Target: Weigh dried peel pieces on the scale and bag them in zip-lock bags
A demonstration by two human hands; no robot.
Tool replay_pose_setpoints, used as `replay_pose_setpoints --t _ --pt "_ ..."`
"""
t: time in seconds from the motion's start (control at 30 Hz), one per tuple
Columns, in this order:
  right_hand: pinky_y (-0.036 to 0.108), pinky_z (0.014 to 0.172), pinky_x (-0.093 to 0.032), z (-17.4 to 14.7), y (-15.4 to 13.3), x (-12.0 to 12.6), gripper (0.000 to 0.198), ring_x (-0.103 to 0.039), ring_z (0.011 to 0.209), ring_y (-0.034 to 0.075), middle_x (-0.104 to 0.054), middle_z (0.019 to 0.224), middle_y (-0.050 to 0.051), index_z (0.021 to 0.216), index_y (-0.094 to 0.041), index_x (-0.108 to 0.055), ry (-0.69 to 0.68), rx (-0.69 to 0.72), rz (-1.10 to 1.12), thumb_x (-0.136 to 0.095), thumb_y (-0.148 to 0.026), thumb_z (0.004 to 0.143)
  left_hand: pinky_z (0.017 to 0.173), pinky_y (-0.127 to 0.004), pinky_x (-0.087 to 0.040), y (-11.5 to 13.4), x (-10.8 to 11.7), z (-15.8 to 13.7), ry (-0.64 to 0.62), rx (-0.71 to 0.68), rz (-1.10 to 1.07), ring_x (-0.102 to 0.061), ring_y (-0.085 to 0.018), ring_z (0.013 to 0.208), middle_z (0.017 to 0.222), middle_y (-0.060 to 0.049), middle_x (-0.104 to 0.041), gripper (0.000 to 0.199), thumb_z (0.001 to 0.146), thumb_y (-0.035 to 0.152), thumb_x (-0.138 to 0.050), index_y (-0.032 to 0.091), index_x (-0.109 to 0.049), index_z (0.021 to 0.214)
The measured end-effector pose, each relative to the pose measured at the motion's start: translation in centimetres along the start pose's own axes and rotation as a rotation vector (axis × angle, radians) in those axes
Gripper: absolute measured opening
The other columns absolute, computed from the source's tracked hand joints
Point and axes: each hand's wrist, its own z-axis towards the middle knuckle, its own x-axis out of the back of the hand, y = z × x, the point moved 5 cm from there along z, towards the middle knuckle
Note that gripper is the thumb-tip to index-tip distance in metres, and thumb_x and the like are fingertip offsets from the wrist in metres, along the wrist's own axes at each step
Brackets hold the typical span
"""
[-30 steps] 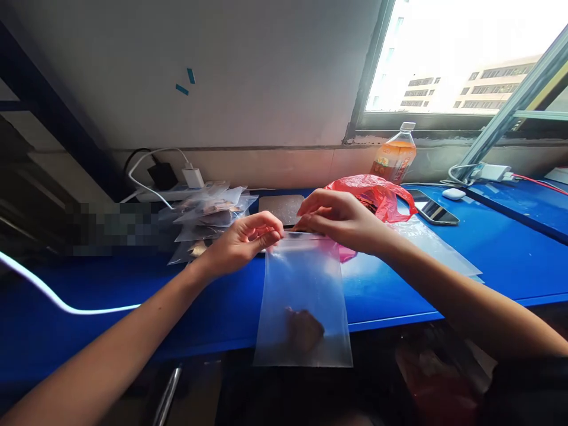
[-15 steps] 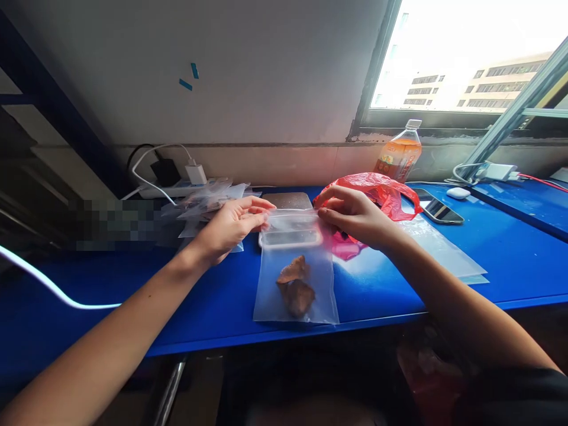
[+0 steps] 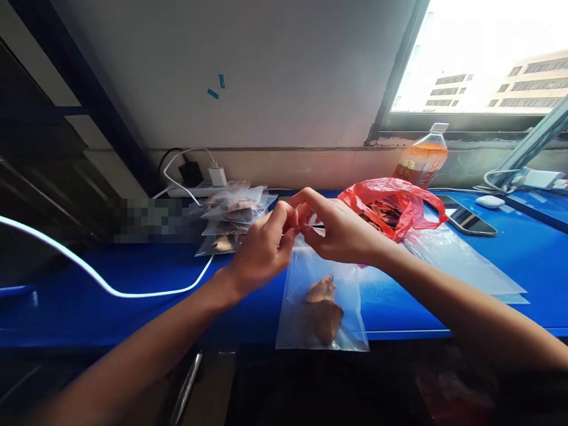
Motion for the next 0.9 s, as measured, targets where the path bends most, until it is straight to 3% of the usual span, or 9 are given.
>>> replay_pose_setpoints --t 0.13,0.37,0.53,0.67,0.9 --pt "0.023 0.062 -0.040 -0.2 0.0 -0.1 0.030 -0.056 0.071 0.012 -0.062 0.081 0.000 0.101 -0.019 -0.046 0.011 -0.040 0.031 -0.054 -0.011 0.073 0.062 -0.024 -0.044 0.2 -0.1 -0.3 0.024 -0.003 0.013 -0.057 -0.012 0.067 0.077 0.001 -0.060 0.008 0.086 0.019 -0.054 0.020 -0.046 0.086" --pt "0.024 0.053 -0.031 -1.1 0.9 -0.5 0.026 -0.048 0.062 0.012 -0.055 0.077 0.000 0.093 -0.021 -0.037 0.096 -0.045 -0.101 -0.046 -0.006 0.074 0.062 -0.024 -0.045 0.0 -0.2 0.1 -0.031 0.087 -0.018 -0.060 -0.014 0.068 0.077 0.000 -0.063 0.016 0.089 0.030 -0.056 0.020 -0.052 0.100" --pt "0.026 0.052 -0.030 -1.4 0.8 -1.1 0.023 -0.043 0.058 0.012 -0.049 0.074 -0.001 0.088 -0.022 -0.032 0.082 -0.011 -0.137 -0.044 -0.006 0.077 0.061 -0.026 -0.041 0.4 -0.5 0.2 -0.146 -0.056 0.065 -0.057 -0.014 0.064 0.071 -0.001 -0.064 0.021 0.092 0.026 -0.047 0.017 -0.062 0.080" --pt "0.025 0.057 -0.037 -1.3 0.7 -0.8 0.022 -0.048 0.065 0.012 -0.052 0.080 0.000 0.087 -0.022 -0.032 0.051 0.047 -0.009 -0.047 -0.007 0.079 0.057 -0.026 -0.039 1.1 0.7 0.4 -0.096 -0.114 0.086 -0.054 -0.012 0.057 0.065 0.001 -0.062 0.019 0.087 0.024 -0.052 0.018 -0.064 0.073" --pt "0.029 0.068 -0.043 -1.2 1.0 1.7 0.019 -0.050 0.075 0.013 -0.053 0.086 0.002 0.087 -0.023 -0.033 0.156 0.079 -0.018 -0.049 -0.013 0.084 0.056 -0.029 -0.041 1.4 4.7 0.9 0.071 0.012 0.075 -0.057 -0.015 0.059 0.066 0.002 -0.066 0.015 0.083 0.025 -0.058 0.022 -0.066 0.071"
